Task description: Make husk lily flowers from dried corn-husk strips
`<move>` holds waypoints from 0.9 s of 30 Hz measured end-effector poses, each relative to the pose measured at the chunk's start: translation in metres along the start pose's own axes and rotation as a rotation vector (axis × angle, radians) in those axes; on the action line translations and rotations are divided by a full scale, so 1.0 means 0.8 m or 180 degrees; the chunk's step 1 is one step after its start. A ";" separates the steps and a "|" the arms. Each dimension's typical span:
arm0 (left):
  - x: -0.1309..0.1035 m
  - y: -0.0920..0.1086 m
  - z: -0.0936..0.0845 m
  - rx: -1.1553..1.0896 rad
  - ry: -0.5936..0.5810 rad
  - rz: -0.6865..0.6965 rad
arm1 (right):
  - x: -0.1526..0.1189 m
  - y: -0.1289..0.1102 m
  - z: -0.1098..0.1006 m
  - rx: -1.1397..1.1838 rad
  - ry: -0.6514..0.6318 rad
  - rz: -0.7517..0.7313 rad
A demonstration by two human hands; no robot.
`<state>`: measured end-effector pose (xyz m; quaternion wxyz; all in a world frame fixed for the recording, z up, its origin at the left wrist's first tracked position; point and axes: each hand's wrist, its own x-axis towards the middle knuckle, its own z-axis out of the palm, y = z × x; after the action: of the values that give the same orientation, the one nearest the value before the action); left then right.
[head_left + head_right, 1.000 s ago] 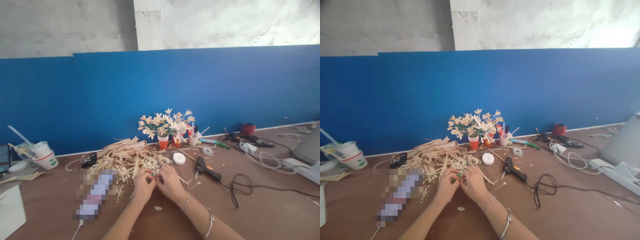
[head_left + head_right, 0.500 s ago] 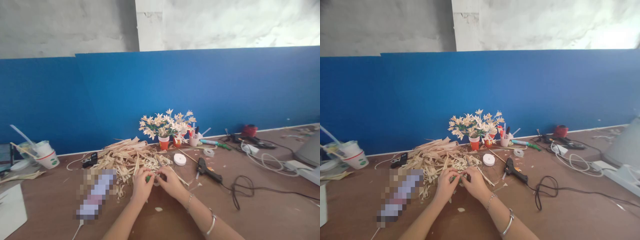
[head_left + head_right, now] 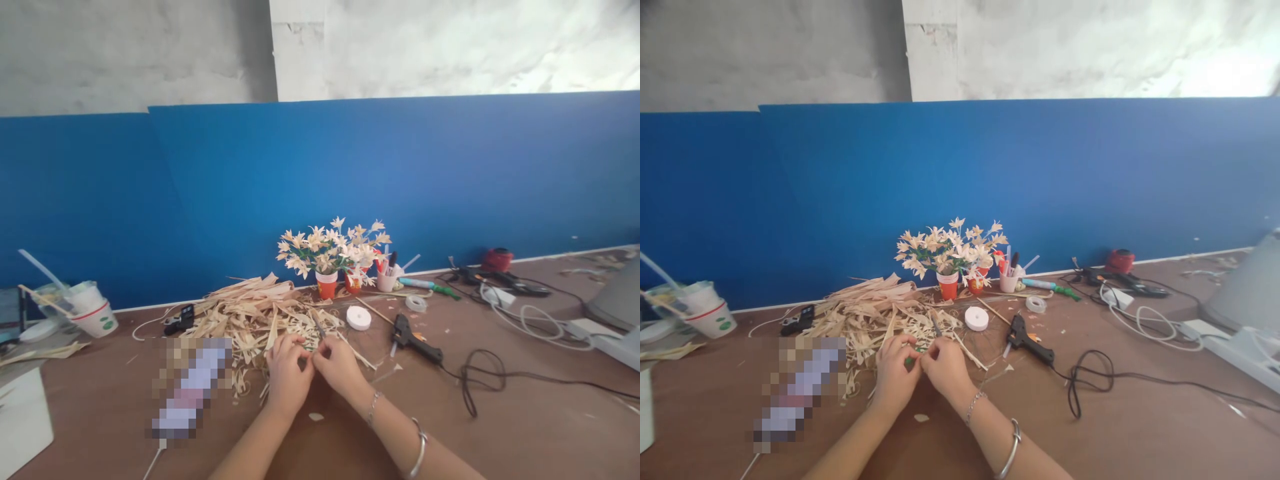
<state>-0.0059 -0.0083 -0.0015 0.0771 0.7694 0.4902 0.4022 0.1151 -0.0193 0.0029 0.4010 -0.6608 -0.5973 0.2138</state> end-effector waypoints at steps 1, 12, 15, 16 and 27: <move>0.001 -0.001 0.000 0.0008 0.0011 -0.0026 | 0.000 0.000 -0.002 -0.0072 0.0013 0.0060; 0.012 -0.017 -0.009 0.0029 0.0030 0.0035 | 0.010 0.015 -0.013 -0.0006 0.0184 -0.1237; 0.010 -0.010 -0.007 0.0080 -0.0048 0.0014 | 0.005 0.012 -0.008 -0.0119 0.0200 -0.1373; 0.009 -0.008 -0.007 0.0098 -0.0043 -0.0013 | 0.004 0.011 -0.007 -0.0160 0.0213 -0.1389; 0.015 -0.023 -0.010 0.0353 0.0090 -0.0572 | -0.003 0.005 -0.008 -0.0749 0.0487 -0.1130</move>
<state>-0.0220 0.0089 0.0010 0.0633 0.7197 0.5797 0.3768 0.1223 -0.0232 0.0032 0.3965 -0.6018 -0.6930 0.0179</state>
